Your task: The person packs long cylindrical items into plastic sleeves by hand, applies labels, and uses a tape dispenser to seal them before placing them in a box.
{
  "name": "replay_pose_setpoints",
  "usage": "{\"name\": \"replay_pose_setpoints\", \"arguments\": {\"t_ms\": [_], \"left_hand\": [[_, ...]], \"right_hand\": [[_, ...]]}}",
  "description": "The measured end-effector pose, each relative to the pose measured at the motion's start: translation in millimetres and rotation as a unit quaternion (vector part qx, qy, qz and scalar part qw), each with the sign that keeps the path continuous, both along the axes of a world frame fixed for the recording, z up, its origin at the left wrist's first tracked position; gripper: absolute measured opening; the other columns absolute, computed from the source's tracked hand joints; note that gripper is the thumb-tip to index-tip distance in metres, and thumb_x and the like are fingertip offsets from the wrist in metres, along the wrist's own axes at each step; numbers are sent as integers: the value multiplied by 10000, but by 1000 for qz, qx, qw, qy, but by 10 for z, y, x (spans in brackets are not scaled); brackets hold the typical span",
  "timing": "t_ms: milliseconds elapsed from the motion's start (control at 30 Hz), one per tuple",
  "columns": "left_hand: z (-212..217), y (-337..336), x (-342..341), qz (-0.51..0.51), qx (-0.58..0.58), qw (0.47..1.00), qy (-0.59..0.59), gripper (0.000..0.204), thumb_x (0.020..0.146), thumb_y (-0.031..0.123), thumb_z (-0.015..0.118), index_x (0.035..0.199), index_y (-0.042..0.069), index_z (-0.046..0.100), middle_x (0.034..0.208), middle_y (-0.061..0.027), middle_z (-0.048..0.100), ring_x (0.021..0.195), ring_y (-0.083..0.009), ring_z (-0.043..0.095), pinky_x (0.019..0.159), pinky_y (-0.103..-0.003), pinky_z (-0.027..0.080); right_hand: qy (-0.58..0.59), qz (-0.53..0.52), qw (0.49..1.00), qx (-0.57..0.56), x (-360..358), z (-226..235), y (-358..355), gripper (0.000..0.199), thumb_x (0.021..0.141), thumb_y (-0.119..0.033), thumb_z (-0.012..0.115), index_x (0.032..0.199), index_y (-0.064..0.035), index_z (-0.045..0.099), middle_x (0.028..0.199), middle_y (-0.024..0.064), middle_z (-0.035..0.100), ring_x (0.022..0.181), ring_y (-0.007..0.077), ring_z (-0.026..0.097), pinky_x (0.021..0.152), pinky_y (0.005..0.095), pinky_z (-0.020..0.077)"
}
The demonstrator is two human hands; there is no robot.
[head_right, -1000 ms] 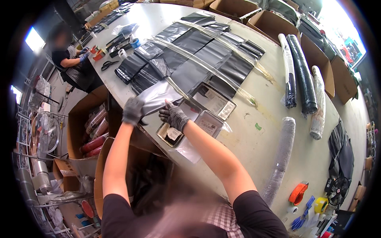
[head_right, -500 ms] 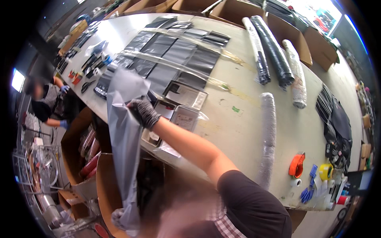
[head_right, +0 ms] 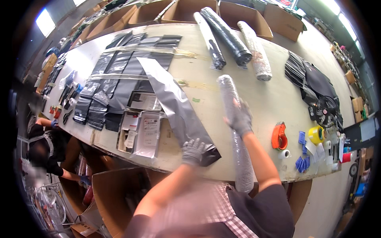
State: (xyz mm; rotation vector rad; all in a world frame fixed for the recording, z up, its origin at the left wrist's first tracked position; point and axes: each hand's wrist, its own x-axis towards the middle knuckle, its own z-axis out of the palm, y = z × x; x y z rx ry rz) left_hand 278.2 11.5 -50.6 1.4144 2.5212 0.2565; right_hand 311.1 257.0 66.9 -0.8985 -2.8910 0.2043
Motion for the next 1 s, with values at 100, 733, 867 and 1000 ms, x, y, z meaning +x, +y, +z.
{"name": "replay_pose_setpoints", "arguments": {"t_ms": [100, 733, 867, 1000], "left_hand": [[-426, 163, 51, -50, 13, 996, 78, 619, 807, 212, 494, 1411, 201, 356, 1518, -73, 248, 1399, -280, 227, 1099, -562, 103], [-27, 1470, -1576, 111, 56, 949, -289, 290, 901, 295, 586, 979, 34, 686, 968, -98, 690, 843, -246, 640, 786, -333, 476], [495, 1387, -1081, -59, 180, 976, 109, 145, 806, 247, 620, 876, 161, 713, 990, -69, 635, 899, -288, 594, 804, -430, 453], [141, 1150, -1218, 67, 338, 921, 183, 335, 790, 204, 622, 1124, 175, 610, 1078, -104, 597, 984, -347, 567, 891, -458, 430]], "right_hand": [[3, -134, 948, -289, 1406, -656, -91, 1165, 635, -401, 802, 1468, -92, 48, 1408, 223, 335, 1314, 354, 322, 1068, 411, 314], [-199, 65, 966, -150, 2768, 361, -1091, 856, 605, -317, 761, 1356, -453, 373, 932, 165, 503, 791, 335, 589, 687, 417, 508], [-159, 41, 932, -322, 2670, 518, -828, 898, 609, -284, 745, 1403, -386, 338, 1106, 220, 525, 970, 381, 573, 865, 431, 477], [61, -23, 735, -675, 2453, 643, -687, 980, 616, -294, 784, 1455, -148, 299, 1365, 164, 444, 1228, 277, 463, 1039, 363, 346]]}}
